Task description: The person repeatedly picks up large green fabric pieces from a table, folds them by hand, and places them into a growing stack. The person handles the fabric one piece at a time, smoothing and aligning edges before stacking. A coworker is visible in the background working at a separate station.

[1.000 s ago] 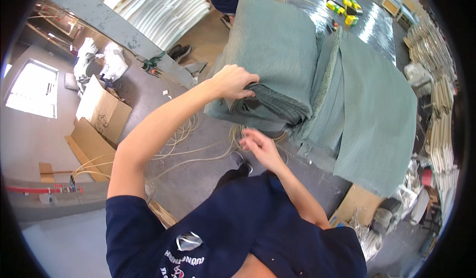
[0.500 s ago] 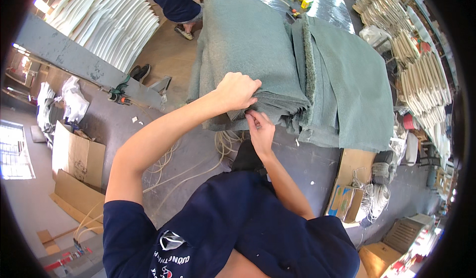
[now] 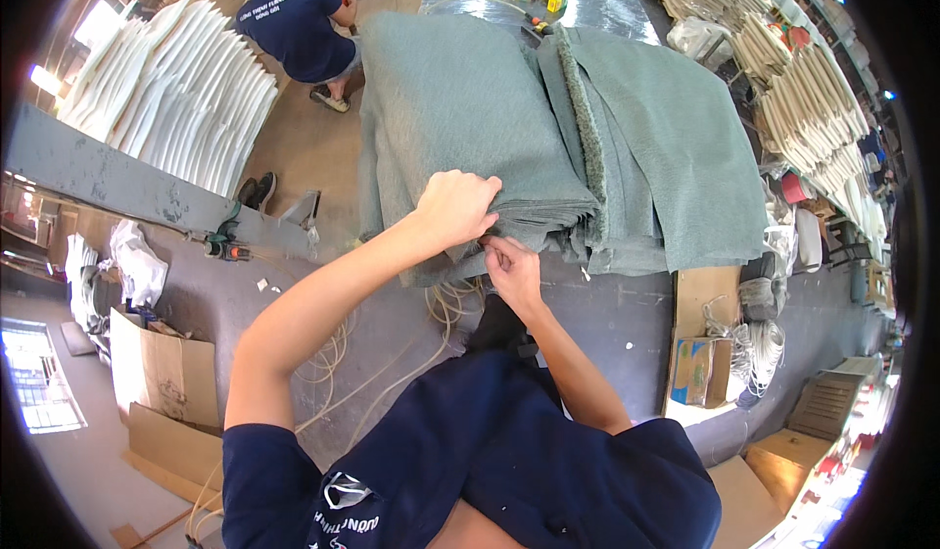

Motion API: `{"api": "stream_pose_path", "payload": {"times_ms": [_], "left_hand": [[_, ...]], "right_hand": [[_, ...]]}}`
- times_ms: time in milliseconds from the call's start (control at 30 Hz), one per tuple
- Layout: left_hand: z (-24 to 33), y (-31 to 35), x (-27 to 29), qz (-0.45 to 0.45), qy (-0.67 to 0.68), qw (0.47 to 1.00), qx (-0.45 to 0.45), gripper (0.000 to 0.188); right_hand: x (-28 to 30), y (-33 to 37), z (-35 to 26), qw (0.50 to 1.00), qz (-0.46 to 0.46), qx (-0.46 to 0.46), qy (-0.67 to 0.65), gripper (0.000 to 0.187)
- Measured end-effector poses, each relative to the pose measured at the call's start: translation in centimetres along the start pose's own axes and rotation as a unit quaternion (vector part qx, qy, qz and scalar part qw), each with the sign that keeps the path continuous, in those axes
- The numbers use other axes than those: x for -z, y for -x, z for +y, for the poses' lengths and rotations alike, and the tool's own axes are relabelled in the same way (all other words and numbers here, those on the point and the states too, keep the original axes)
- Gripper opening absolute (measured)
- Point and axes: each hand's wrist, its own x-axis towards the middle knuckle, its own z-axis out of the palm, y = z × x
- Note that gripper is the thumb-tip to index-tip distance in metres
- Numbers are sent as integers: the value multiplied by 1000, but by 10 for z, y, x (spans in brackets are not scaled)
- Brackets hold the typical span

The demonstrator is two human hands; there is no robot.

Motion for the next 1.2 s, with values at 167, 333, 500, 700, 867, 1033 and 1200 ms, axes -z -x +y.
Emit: {"api": "stream_pose_path", "payload": {"times_ms": [167,333,500,700,867,1033,1200], "left_hand": [[9,8,5,5,-17,1000,0,35],[20,18,-22,30,-66,997,24,36],[32,26,-25,72,-99,992,2,35],[36,35,-25,82,-100,991,23,38],[39,42,-28,98,-106,989,30,41],[40,43,-24,101,-95,990,25,43],[41,45,-23,80,-23,997,5,57]], "right_hand": [[0,-3,14,843,-92,-338,-409,24],[-3,8,1,526,-57,-484,-697,29],[-15,19,-9,415,33,-445,-793,28],[-29,22,18,502,88,-430,-745,26],[-4,-6,52,571,167,-407,-693,25],[20,-21,85,595,184,-349,-701,21],[29,-35,36,669,179,-197,-694,49]]}}
